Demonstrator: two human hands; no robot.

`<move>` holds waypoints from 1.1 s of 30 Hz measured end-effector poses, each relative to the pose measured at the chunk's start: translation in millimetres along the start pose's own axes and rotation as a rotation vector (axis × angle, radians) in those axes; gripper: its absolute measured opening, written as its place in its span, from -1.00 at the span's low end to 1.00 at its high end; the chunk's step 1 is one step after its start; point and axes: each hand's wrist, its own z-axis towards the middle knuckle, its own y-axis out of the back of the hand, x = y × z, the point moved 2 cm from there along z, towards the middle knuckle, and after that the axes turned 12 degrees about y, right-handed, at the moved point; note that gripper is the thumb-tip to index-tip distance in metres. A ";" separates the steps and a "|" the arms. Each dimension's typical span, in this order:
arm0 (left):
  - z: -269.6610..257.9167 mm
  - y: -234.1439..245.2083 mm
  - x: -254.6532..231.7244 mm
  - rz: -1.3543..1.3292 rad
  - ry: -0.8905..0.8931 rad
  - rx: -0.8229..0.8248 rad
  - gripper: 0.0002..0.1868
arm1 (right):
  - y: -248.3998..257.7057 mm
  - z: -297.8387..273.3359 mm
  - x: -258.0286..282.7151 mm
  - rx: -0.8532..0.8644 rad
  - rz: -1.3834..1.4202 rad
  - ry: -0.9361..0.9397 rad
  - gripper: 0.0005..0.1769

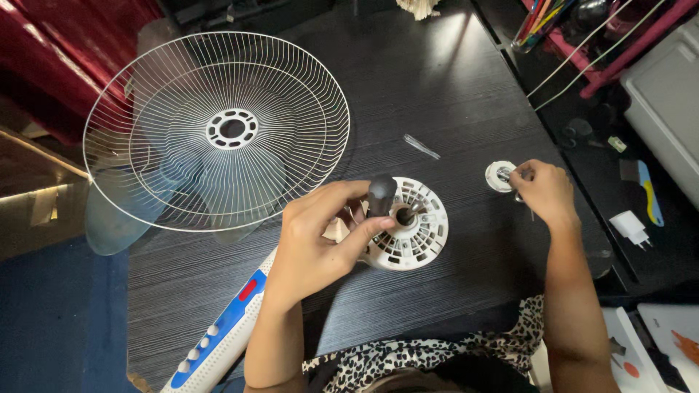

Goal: The person uses a screwdriver to tighten screws on the motor housing of a disassembled electric fan and then on the fan stand. The fan cage and blades remain detached on the table throughout.

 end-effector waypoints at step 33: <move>-2.9 11.4 -3.4 0.034 -0.061 -0.123 -0.65 | -55.9 -36.7 38.4 -0.867 0.148 0.491 -0.91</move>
